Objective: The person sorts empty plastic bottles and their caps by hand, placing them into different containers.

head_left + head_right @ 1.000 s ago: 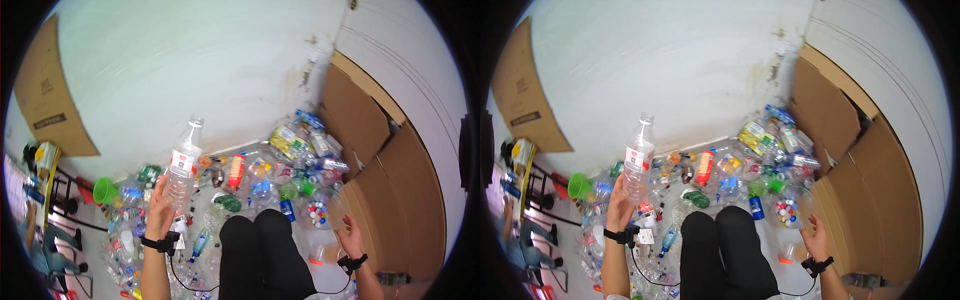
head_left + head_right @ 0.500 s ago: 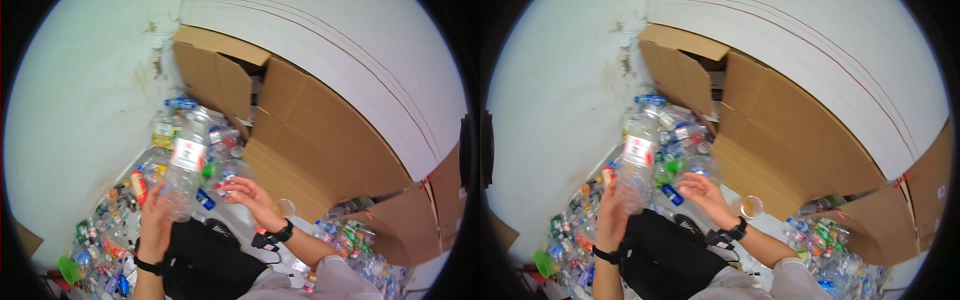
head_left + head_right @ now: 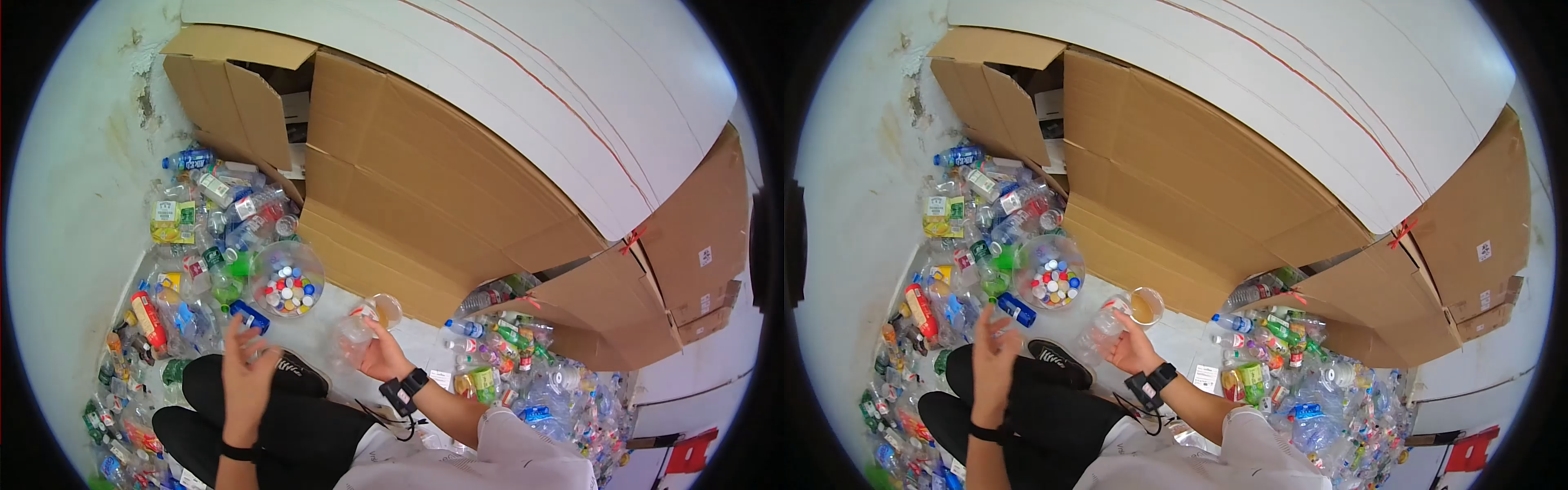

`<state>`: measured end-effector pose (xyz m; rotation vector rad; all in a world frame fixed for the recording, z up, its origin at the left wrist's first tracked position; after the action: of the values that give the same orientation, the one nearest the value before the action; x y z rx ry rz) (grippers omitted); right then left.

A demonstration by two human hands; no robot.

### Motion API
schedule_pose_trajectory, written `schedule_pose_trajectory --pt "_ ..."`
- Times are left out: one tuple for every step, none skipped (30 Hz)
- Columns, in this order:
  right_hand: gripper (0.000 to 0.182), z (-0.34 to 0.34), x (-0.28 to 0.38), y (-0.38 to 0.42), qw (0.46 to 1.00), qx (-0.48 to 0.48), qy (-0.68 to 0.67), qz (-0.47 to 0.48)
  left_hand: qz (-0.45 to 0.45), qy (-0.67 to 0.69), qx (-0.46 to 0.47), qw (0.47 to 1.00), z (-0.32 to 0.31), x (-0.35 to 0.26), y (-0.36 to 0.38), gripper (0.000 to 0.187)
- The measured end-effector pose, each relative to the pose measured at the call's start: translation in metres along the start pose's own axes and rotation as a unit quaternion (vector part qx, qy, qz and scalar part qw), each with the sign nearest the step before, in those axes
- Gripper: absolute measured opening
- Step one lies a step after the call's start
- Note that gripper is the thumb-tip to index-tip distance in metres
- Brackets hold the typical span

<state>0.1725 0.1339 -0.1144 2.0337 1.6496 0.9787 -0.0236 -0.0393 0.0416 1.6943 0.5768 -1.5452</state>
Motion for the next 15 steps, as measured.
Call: schedule_pose_trajectory --pt "0.056 0.021 -0.005 -0.007 0.998 -0.007 -0.062 -0.031 -0.01 0.008 -0.02 1.0 0.014 -0.008 0.0 0.076" --pt "0.066 0.039 -0.009 -0.015 0.99 -0.013 -0.123 -0.063 -0.02 0.016 -0.04 0.999 0.028 -0.016 0.001 0.073" --pt "0.07 0.052 -0.006 -0.023 0.991 -0.032 -0.124 -0.033 -0.018 0.016 -0.049 0.999 0.042 -0.025 0.003 0.069" --pt "0.07 0.064 -0.007 -0.025 0.991 -0.031 -0.123 -0.038 -0.021 0.008 -0.078 0.997 0.053 -0.036 0.009 0.069" --pt "0.067 0.07 0.0 -0.025 0.992 -0.028 -0.119 -0.006 -0.039 0.001 -0.085 0.996 0.064 -0.039 0.012 0.066" --pt "0.065 0.07 0.007 -0.031 0.994 -0.018 -0.11 0.02 -0.06 -0.007 -0.102 0.993 0.079 -0.041 0.019 0.063" --pt "0.063 0.077 0.007 -0.037 0.993 -0.048 -0.106 0.0 -0.066 -0.013 -0.129 0.989 0.096 -0.046 0.028 0.063" --pt "0.061 0.081 0.008 -0.044 0.991 -0.08 -0.102 -0.017 -0.064 0.003 -0.149 0.987 0.108 -0.051 0.036 0.061" --pt "0.055 0.068 0.01 -0.041 0.994 -0.104 -0.038 -0.006 -0.062 0.021 -0.164 0.984 0.119 -0.053 0.045 0.06" --pt "0.055 0.053 0.011 -0.045 0.995 -0.097 -0.03 -0.018 -0.063 0.02 -0.179 0.982 0.131 -0.051 0.056 0.06" --pt "0.053 0.04 0.013 -0.049 0.994 -0.099 0.031 -0.037 -0.065 0.02 -0.222 0.973 0.149 -0.047 0.07 0.059" --pt "0.05 0.03 0.015 -0.056 0.989 -0.102 0.09 -0.054 -0.067 0.022 -0.262 0.962 0.165 -0.042 0.085 0.058" --pt "0.057 0.017 0.017 -0.069 0.984 -0.098 0.144 -0.049 -0.056 0.028 -0.3 0.952 0.18 -0.037 0.1 0.057" --pt "0.057 0.007 0.021 -0.085 0.982 -0.092 0.153 -0.055 -0.049 0.044 -0.337 0.939 0.196 -0.026 0.118 0.056" --pt "0.055 -0.002 0.025 -0.108 0.965 -0.075 0.242 -0.065 -0.051 0.057 -0.362 0.929 0.209 -0.017 0.134 0.055"
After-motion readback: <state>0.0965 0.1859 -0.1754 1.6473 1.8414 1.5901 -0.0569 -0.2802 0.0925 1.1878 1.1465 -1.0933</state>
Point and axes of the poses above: each hand's wrist, its own y-axis away from the middle knuckle, its own z-axis out of the back of the hand, x = y × z, the point moved 6 cm from there along -y, towards the middle knuckle, and after that the axes turned 1 degree about -z, right-handed, at the moved point
